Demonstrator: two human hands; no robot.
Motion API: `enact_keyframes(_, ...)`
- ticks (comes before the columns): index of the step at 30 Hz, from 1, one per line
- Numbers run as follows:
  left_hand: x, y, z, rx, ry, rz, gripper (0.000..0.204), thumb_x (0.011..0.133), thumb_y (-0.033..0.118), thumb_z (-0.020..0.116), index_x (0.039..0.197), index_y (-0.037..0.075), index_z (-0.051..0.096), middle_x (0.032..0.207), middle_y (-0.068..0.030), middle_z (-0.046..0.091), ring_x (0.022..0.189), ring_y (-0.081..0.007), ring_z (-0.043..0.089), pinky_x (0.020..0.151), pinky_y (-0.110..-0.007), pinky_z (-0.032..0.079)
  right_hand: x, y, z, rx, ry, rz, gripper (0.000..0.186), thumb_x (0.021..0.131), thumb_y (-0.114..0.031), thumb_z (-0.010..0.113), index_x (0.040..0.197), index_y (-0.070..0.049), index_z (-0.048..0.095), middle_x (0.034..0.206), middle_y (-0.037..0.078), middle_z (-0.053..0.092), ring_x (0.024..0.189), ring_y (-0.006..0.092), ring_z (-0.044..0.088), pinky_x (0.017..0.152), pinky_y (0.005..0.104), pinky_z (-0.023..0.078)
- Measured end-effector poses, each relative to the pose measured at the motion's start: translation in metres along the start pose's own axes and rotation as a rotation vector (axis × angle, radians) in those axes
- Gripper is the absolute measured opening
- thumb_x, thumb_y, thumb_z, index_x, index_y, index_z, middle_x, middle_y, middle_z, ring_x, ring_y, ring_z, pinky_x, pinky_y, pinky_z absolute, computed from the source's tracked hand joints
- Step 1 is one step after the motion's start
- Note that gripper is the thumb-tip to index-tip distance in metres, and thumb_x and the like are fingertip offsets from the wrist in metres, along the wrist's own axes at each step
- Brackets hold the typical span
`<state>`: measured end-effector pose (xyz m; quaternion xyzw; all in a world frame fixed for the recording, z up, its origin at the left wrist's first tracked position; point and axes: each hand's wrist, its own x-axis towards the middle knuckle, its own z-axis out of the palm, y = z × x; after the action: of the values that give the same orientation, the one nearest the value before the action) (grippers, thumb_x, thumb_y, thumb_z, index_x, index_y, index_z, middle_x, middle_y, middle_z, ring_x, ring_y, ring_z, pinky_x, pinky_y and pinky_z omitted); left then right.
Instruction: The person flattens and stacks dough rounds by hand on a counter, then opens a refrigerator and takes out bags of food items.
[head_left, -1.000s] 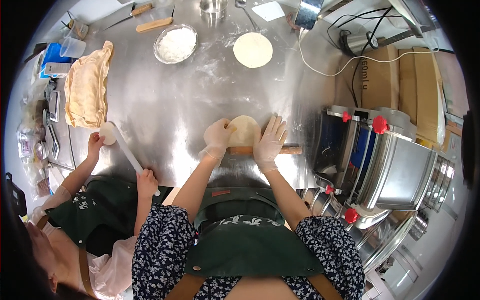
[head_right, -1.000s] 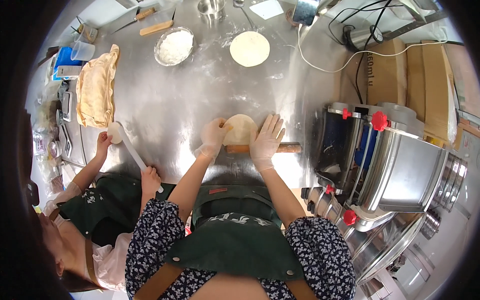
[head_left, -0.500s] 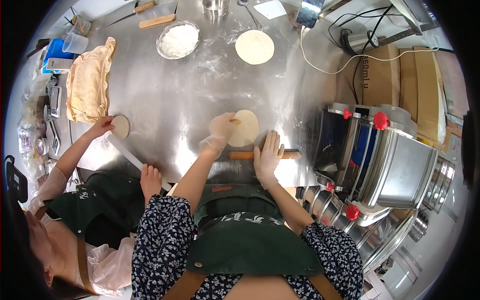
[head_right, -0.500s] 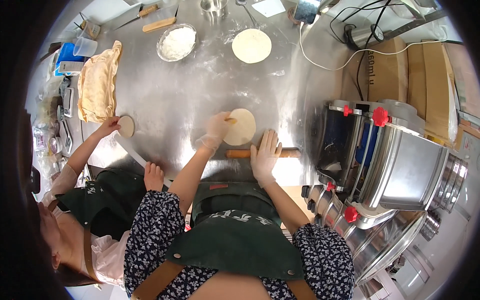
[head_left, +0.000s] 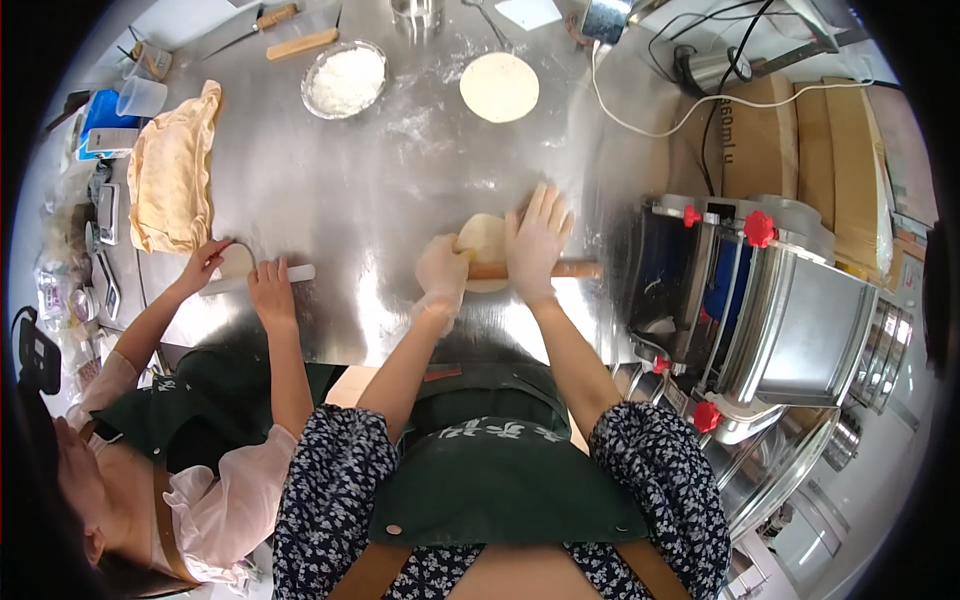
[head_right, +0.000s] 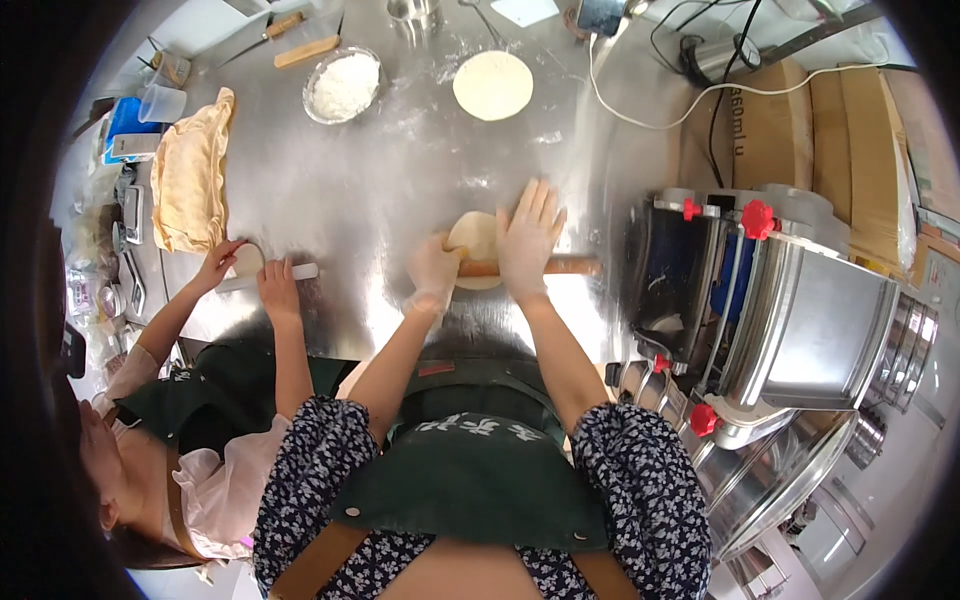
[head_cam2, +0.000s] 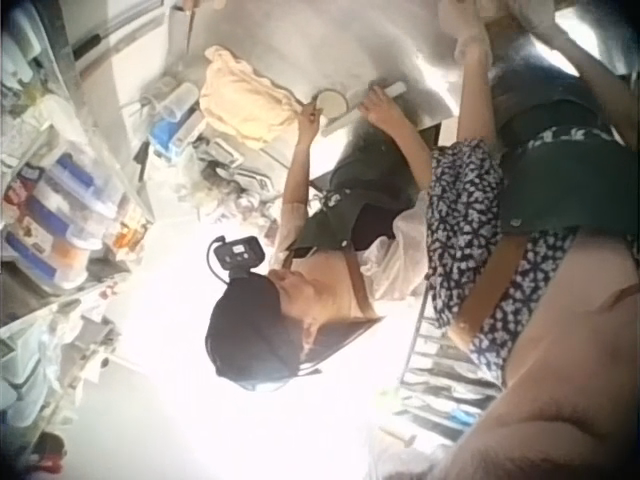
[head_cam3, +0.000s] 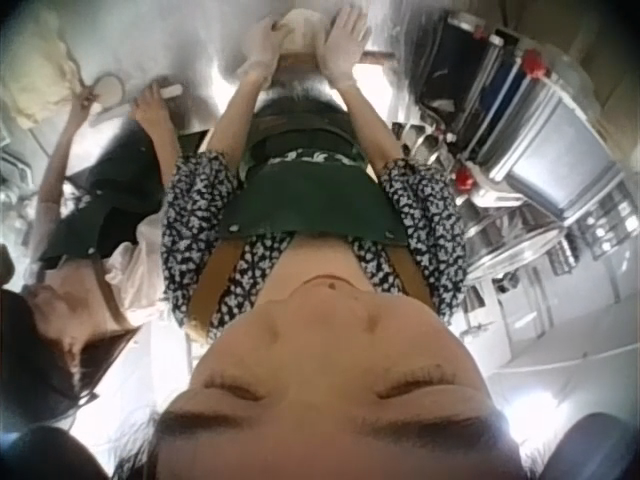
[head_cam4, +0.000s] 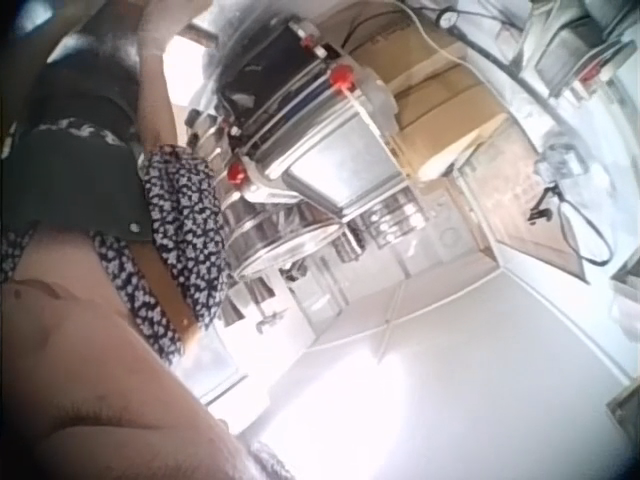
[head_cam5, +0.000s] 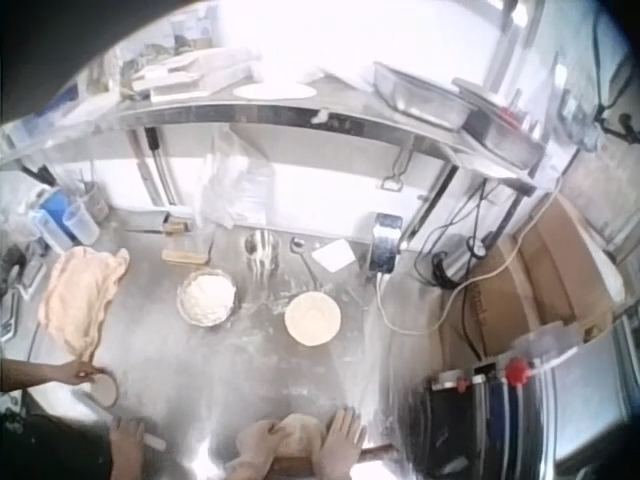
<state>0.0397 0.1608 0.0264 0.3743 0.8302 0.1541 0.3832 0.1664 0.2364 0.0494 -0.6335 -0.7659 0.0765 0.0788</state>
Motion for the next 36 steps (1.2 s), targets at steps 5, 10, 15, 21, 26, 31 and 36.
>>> enact_keyframes(5, 0.001, -0.025, 0.018, -0.645, 0.042, -0.012, 0.023, 0.091, 0.016, 0.064, 0.108, 0.001, 0.067, 0.092, -0.0129, 0.069, 0.084, -0.0167, 0.064, 0.076, -0.031, 0.052, -0.101, 0.029, 0.009, 0.07, -0.171, -0.01, 0.069, 0.093, -0.031, 0.055, 0.148, 0.004, 0.032, 0.155, 0.022, 0.03, 0.144, 0.0385, 0.026, 0.116, 0.0554, 0.019)
enact_keyframes(10, 0.035, -0.008, -0.014, -0.42, -0.178, 0.012, 0.027, 0.091, 0.017, 0.063, 0.115, 0.005, 0.068, 0.097, -0.0145, 0.072, 0.085, -0.0236, 0.069, 0.078, -0.034, 0.053, -0.13, 0.042, 0.001, 0.166, -0.258, -0.075, 0.076, 0.089, -0.029, 0.06, 0.149, 0.004, 0.028, 0.155, 0.024, 0.029, 0.145, 0.0396, 0.023, 0.116, 0.0563, 0.017)
enact_keyframes(15, 0.026, 0.026, -0.001, 0.084, -0.22, 0.258, 0.03, 0.089, 0.023, 0.064, 0.115, 0.009, 0.07, 0.105, -0.0132, 0.072, 0.099, -0.0308, 0.068, 0.085, -0.034, 0.052, -0.051, 0.019, 0.005, 0.049, -0.107, 0.004, 0.078, 0.09, -0.034, 0.059, 0.149, 0.006, 0.027, 0.154, 0.025, 0.03, 0.146, 0.0401, 0.022, 0.116, 0.0566, 0.018)
enact_keyframes(21, 0.018, 0.019, -0.017, -0.041, -0.135, 0.104, 0.025, 0.086, 0.029, 0.066, 0.103, 0.011, 0.072, 0.095, -0.0131, 0.071, 0.088, -0.0318, 0.067, 0.077, -0.04, 0.052, -0.053, 0.016, 0.011, -0.107, -0.207, 0.023, 0.073, 0.094, -0.034, 0.055, 0.147, 0.007, 0.029, 0.154, 0.026, 0.03, 0.145, 0.041, 0.022, 0.116, 0.0571, 0.02)
enact_keyframes(26, 0.0, 0.022, -0.011, 0.041, -0.098, 0.036, 0.024, 0.082, 0.025, 0.068, 0.102, 0.012, 0.071, 0.097, -0.0119, 0.071, 0.093, -0.0328, 0.066, 0.082, -0.04, 0.051, -0.002, 0.004, -0.003, -0.055, -0.018, -0.006, 0.068, 0.096, -0.032, 0.054, 0.146, 0.008, 0.032, 0.152, 0.026, 0.032, 0.143, 0.0412, 0.027, 0.116, 0.0544, 0.021)
enact_keyframes(31, -0.003, -0.007, 0.023, -0.479, -0.025, 0.072, 0.016, 0.086, 0.015, 0.066, 0.1, 0.008, 0.07, 0.089, -0.0153, 0.069, 0.078, -0.0263, 0.066, 0.072, -0.036, 0.051, -0.084, 0.032, 0.015, 0.073, -0.132, -0.022, 0.069, 0.092, -0.027, 0.055, 0.147, 0.006, 0.03, 0.153, 0.026, 0.031, 0.144, 0.0412, 0.026, 0.116, 0.0531, 0.02)
enact_keyframes(36, 0.028, -0.009, -0.002, -0.536, -0.155, -0.032, 0.025, 0.086, 0.022, 0.068, 0.108, 0.011, 0.071, 0.096, -0.0153, 0.071, 0.085, -0.0262, 0.068, 0.075, -0.035, 0.054, -0.131, 0.045, -0.001, 0.153, -0.249, -0.072, 0.079, 0.089, -0.028, 0.06, 0.15, 0.005, 0.023, 0.157, 0.024, 0.026, 0.145, 0.0416, 0.023, 0.116, 0.0559, 0.017)
